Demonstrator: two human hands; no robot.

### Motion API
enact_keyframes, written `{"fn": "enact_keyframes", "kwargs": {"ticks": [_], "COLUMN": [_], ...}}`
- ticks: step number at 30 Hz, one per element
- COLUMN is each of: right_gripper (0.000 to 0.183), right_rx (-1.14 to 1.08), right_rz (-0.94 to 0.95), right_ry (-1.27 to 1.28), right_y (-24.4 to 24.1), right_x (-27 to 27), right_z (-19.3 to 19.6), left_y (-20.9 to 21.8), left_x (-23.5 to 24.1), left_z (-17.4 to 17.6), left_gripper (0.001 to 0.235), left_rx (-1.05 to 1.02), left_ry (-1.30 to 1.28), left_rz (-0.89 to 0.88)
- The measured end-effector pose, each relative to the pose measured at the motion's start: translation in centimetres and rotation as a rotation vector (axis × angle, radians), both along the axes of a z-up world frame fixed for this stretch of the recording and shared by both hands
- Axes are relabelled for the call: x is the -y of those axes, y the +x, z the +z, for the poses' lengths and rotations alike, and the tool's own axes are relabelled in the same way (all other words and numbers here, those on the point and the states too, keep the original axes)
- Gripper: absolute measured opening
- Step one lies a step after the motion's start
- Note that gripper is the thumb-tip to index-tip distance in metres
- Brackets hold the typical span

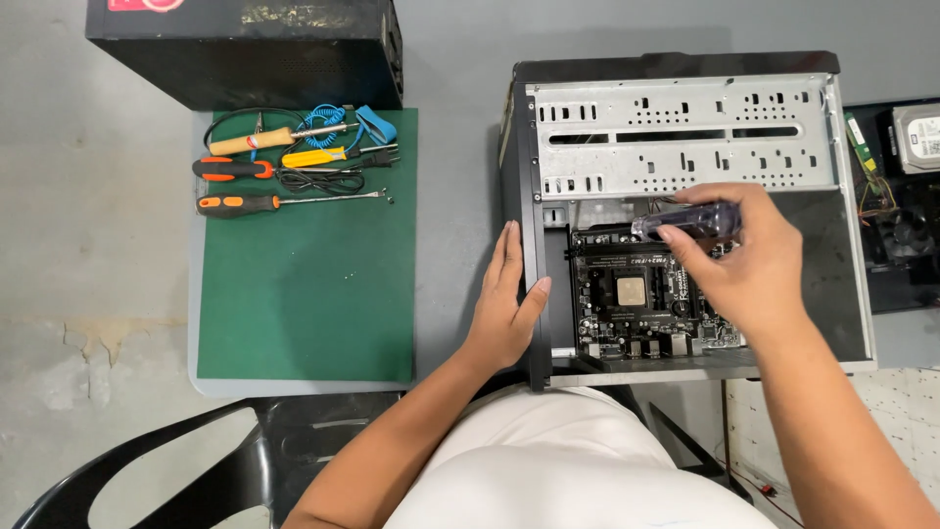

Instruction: The person cleans a motherboard with a brush, places it into an open computer case, connects internal cables, and secures the board with screws using a screwdriver. The motherboard is installed inside the case by the end of the clip.

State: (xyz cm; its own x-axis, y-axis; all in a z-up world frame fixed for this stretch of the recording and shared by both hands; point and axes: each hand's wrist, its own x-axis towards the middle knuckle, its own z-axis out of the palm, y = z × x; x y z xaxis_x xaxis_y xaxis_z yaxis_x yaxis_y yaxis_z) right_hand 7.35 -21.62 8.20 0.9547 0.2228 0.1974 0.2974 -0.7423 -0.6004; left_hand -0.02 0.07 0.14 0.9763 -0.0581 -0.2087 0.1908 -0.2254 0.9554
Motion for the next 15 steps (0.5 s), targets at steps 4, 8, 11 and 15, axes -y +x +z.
{"fn": "enact_keyframes", "kwargs": {"ticks": [4, 8, 11, 15], "right_gripper": [0.038, 0.024, 0.05, 0.037], "right_rx": [0.007, 0.042, -0.192, -0.233], "right_rz": [0.191, 0.271, 0.094, 0.416], "right_ry": [-0.333, -0.787, -1.007, -0.706], "right_y": [1.1, 2.8, 4.4, 3.8], "right_x": [-0.6, -0.9, -2.1, -3.2], "right_z": [2.7, 3.0, 3.3, 5.2], "left_y": [-0.1, 0.0, -0.1, -0.2], "left_x": [0.1, 0.2, 0.2, 0.2], "left_z": [-0.1, -0.1, -0.4, -0.3], "left_gripper": [0.07, 0.07, 0.072, 0.073], "left_rx": [0.008, 0.018, 0.034, 0.064], "left_ry": [0.002, -0.005, 0.017, 0.018], "left_rz": [-0.005, -0.002, -0.014, -0.022]}}
